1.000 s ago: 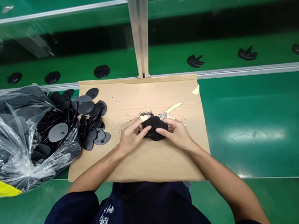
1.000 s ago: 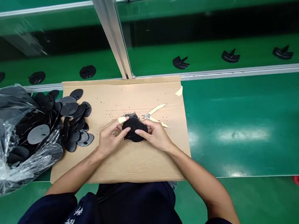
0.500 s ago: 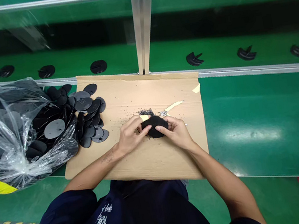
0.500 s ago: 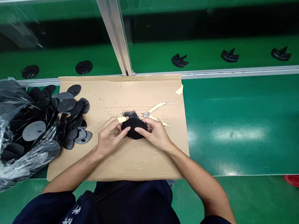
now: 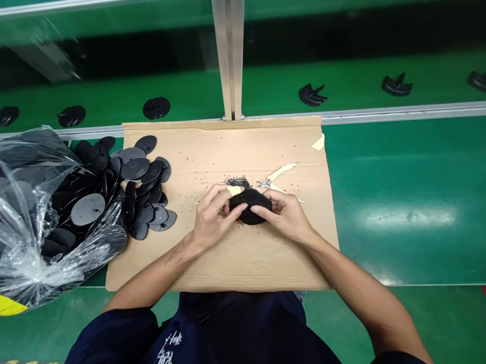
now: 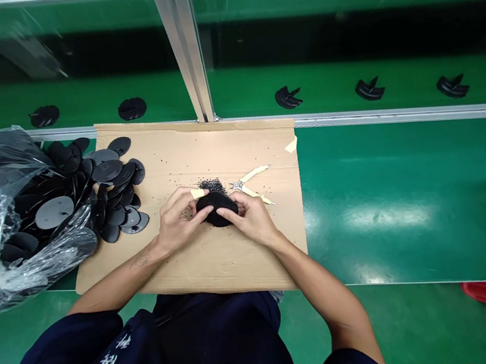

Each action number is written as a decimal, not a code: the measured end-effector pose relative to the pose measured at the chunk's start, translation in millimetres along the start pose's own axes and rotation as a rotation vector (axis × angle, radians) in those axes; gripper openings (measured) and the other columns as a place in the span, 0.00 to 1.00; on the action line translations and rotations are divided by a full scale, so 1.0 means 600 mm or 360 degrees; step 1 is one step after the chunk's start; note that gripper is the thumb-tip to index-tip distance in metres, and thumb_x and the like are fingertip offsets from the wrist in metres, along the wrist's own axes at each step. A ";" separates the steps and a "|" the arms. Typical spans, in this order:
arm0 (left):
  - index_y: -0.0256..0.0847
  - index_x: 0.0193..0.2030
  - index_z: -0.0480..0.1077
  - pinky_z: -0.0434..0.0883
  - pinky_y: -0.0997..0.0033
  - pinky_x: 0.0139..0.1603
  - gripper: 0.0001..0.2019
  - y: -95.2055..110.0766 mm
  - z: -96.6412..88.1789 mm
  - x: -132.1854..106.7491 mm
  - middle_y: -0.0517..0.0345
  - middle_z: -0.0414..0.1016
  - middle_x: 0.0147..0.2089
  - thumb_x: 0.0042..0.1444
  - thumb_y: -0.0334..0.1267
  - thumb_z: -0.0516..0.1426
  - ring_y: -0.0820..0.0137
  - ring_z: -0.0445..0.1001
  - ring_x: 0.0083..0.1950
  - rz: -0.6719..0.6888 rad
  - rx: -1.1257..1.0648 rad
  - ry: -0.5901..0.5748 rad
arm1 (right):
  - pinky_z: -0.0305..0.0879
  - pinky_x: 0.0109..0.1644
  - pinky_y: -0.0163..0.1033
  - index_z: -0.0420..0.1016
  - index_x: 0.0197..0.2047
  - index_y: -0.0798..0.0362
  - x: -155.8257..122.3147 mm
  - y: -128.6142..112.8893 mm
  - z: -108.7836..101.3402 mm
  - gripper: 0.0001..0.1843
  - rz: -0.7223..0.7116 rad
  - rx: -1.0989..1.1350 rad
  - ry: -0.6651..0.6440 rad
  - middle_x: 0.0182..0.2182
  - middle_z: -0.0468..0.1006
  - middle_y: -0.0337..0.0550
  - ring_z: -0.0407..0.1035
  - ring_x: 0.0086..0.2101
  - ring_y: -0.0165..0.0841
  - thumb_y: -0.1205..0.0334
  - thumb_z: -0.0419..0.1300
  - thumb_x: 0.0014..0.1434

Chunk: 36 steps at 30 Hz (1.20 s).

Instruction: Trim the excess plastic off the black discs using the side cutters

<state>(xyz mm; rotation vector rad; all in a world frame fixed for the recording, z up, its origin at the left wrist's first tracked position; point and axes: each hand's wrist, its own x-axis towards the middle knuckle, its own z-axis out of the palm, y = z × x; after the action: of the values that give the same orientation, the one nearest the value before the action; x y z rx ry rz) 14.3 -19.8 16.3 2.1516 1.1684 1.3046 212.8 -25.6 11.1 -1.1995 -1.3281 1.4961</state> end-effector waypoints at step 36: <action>0.39 0.55 0.74 0.77 0.65 0.45 0.13 0.006 -0.017 0.009 0.48 0.81 0.44 0.70 0.43 0.57 0.66 0.79 0.45 0.0254 -0.0425 -0.0234 | 0.81 0.43 0.38 0.81 0.46 0.49 -0.008 0.002 -0.012 0.08 -0.1038 -0.0665 -0.0110 0.41 0.87 0.47 0.82 0.37 0.36 0.61 0.61 0.69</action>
<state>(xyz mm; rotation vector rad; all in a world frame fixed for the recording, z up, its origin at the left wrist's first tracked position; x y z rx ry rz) 8.8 -18.7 26.8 2.1337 0.7326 1.2617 220.9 -28.9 10.5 -0.8241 -1.9096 0.8201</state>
